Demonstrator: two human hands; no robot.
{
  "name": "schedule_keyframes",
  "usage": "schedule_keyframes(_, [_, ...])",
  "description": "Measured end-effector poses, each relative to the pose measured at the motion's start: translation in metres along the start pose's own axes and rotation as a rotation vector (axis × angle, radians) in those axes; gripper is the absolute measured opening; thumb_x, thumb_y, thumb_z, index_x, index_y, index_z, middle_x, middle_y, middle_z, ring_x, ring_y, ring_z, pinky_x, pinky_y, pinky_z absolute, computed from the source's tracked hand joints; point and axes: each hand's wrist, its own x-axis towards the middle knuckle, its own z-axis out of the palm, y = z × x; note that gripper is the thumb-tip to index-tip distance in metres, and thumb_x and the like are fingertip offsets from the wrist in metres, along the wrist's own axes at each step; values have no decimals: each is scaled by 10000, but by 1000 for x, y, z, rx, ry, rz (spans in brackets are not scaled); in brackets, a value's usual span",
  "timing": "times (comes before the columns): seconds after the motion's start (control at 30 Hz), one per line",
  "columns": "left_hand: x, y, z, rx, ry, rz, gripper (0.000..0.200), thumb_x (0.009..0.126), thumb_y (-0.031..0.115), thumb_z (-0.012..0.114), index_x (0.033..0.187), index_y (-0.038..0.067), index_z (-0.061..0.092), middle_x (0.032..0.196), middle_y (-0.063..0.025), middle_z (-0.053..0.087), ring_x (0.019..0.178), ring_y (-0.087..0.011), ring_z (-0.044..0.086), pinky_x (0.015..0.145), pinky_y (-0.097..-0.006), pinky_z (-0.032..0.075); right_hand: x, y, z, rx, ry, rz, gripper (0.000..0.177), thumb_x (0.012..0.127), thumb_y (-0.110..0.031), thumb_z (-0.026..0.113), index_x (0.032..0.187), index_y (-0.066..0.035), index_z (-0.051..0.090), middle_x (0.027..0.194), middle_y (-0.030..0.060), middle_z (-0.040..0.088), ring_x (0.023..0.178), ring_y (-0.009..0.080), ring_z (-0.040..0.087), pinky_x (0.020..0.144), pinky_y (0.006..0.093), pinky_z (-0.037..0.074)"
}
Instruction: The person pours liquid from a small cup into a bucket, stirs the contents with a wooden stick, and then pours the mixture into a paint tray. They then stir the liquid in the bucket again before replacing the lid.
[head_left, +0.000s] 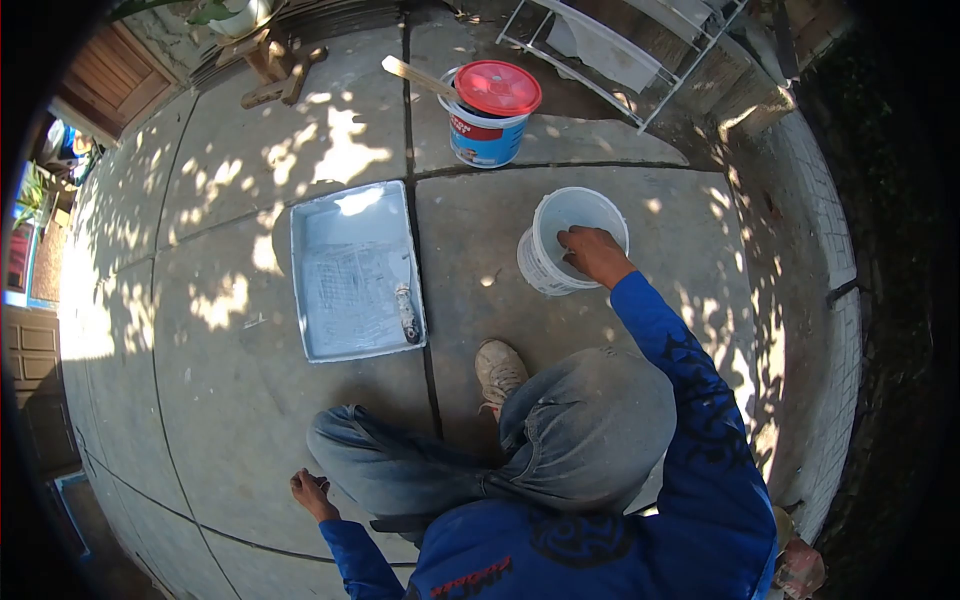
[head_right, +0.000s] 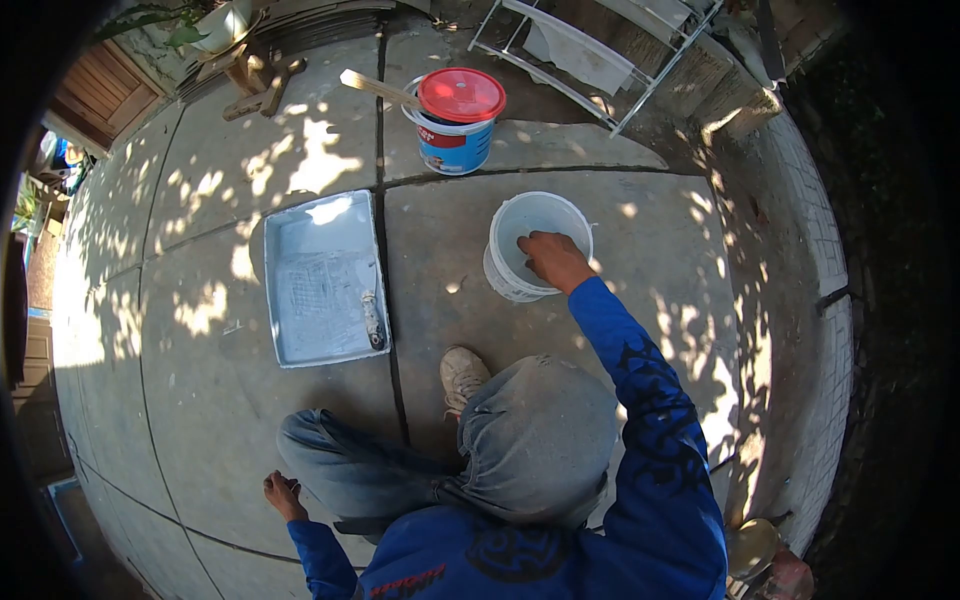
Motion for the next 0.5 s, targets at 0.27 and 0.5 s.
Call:
schedule_keyframes(0.27, [17,-10,-2,83,4,62,275,946,313,562,1025,54,522,815,-67,591,686,-159,604,584,-320,482,-19,-11,-39,156,115,16,250,762,-95,738,966,-60,597,902,130,637,855,351,647,736,456,513])
schedule_keyframes(0.5, [44,3,10,185,-50,147,376,921,251,594,1207,21,510,978,-131,622,883,-229,617,715,-358,509,-34,-24,-80,148,193,-7,229,766,-86,734,929,-69,574,853,117,607,800,347,630,698,449,498])
